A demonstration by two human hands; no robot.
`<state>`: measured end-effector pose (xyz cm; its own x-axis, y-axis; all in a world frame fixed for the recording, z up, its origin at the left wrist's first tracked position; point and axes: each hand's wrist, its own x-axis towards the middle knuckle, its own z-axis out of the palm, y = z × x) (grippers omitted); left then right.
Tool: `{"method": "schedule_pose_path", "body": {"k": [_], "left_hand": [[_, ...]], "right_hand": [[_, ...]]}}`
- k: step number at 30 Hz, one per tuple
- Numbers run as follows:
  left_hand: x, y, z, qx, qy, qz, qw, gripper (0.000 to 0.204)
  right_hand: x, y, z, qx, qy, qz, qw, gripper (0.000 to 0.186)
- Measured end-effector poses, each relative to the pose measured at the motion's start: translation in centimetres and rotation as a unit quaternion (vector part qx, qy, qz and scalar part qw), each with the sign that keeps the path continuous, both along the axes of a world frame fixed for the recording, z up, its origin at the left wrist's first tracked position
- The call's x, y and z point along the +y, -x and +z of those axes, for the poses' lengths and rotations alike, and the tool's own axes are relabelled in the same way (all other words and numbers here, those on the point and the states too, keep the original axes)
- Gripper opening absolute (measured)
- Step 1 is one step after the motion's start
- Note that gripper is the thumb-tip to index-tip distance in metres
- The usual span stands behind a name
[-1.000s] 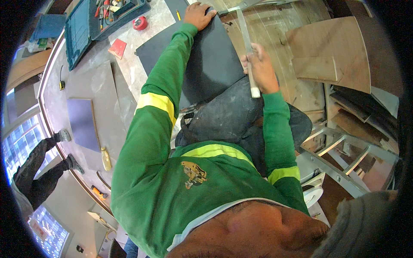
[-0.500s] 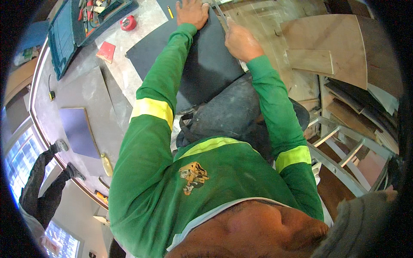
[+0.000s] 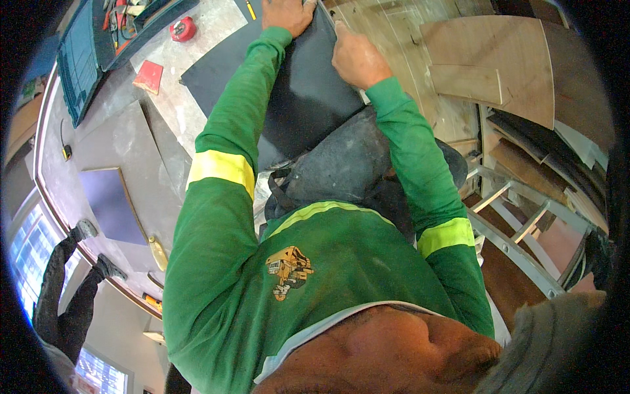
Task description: The person uses a utility knife to cut a dark gray rectangular sheet of material. They repeatedly score the surface along a straight line and then snap the sheet to separate it. The person handles the sheet and the knife with both hands while working on a cluttered floor.
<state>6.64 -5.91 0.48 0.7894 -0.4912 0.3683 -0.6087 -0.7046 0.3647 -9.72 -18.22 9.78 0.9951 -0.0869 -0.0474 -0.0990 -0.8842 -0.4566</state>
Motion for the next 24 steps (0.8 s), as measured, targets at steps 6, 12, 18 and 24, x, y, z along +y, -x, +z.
{"method": "schedule_pose_path", "body": {"k": [6, 12, 18, 24], "left_hand": [[0.7, -0.2, -0.3, 0.025, -0.022, -0.012, 0.999, 0.048], [0.6, -0.1, -0.7, 0.001, -0.011, -0.015, 1.000, 0.047], [0.7, -1.7, -2.8, -0.034, -0.073, -0.023, 0.996, 0.049], [0.2, -2.1, -3.7, 0.024, -0.066, -0.022, 0.997, 0.056]], "right_hand": [[1.1, -0.1, 1.8, 0.054, -0.019, -0.031, 0.998, 0.032], [1.2, -0.5, 0.8, 0.063, -0.008, -0.046, 0.997, 0.027], [0.9, -3.1, -0.3, 0.061, 0.042, -0.028, 0.997, 0.045], [0.7, -3.3, 1.3, 0.126, 0.024, -0.061, 0.990, 0.042]]}}
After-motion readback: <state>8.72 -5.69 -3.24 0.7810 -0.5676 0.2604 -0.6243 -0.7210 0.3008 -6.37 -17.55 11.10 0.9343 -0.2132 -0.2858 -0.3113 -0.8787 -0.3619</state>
